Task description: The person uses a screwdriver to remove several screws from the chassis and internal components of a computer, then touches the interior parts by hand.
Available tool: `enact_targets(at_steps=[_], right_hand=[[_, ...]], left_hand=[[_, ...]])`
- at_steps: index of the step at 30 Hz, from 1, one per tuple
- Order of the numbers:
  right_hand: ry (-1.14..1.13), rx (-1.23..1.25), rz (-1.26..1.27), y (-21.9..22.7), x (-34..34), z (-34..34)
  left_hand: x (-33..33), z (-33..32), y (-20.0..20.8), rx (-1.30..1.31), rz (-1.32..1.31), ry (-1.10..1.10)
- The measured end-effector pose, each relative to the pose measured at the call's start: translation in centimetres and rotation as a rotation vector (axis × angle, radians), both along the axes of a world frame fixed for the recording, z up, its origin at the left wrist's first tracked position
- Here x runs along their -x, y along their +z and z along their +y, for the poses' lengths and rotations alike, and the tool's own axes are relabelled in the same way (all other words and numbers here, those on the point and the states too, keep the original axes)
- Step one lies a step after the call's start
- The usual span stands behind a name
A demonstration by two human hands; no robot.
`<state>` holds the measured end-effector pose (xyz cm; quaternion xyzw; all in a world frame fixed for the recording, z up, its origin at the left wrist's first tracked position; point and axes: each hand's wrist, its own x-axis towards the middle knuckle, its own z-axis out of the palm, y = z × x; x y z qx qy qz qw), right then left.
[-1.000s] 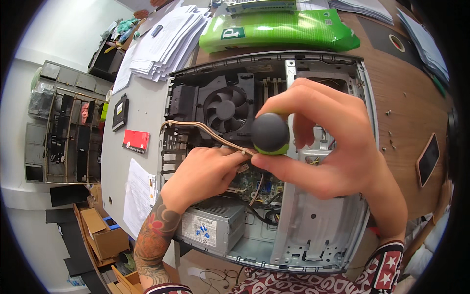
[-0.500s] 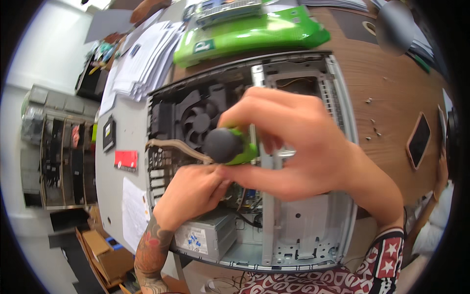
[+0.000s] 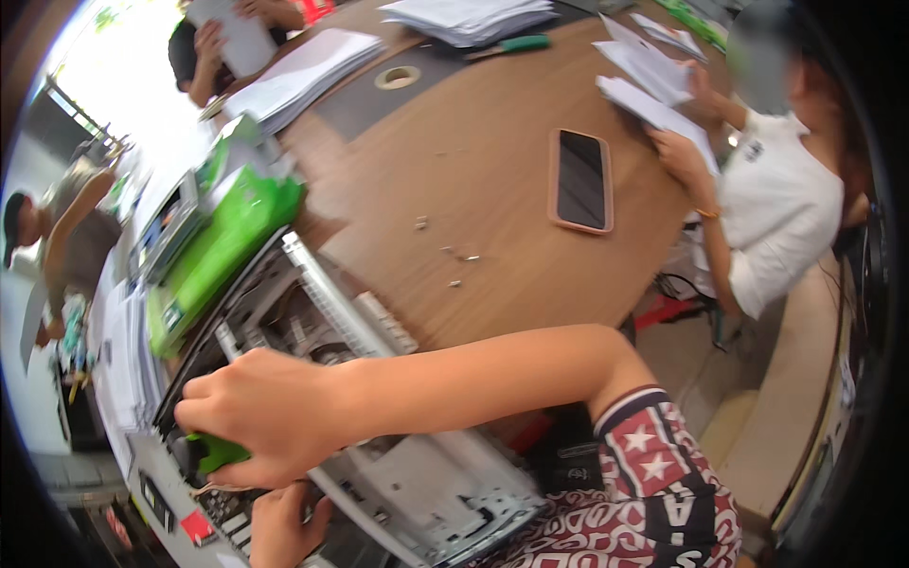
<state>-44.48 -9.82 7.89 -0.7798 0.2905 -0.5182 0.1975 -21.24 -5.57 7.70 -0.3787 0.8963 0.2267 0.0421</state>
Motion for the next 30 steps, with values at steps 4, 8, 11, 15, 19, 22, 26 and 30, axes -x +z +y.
enact_targets(at_steps=[4,8,11,15,19,22,26,30], right_hand=[[-0.018,0.007,0.007,-0.4,-0.5,-0.6],[0.0,0.006,-0.058,-0.5,-0.8,-0.6],[-0.009,0.013,-0.102,-0.9,-0.9,-1.1],[-0.011,-0.05,-0.031,-1.1,-1.7,-1.8],[0.054,-0.13,-0.007,-1.0,-2.6,-2.0],[0.056,-0.127,-0.061,-0.8,-2.4,-1.8],[0.066,-0.171,-0.025,-0.8,-1.0,-1.1],[0.032,-0.137,0.017,-0.5,-0.7,-1.1]], left_hand=[[0.7,0.0,0.6,0.007,0.051,0.031],[-1.7,-1.5,-1.7,0.249,0.08,-0.01],[-1.9,-2.8,-3.0,0.254,0.271,0.141],[-1.7,-3.0,-2.7,0.334,0.229,0.134],[-4.5,-3.8,-3.3,0.307,0.214,0.142],[-3.1,-2.9,-2.4,0.346,0.162,0.155],[-1.9,-2.9,-2.2,0.222,0.09,0.236],[-2.0,-2.2,-1.9,0.471,0.072,0.017]])
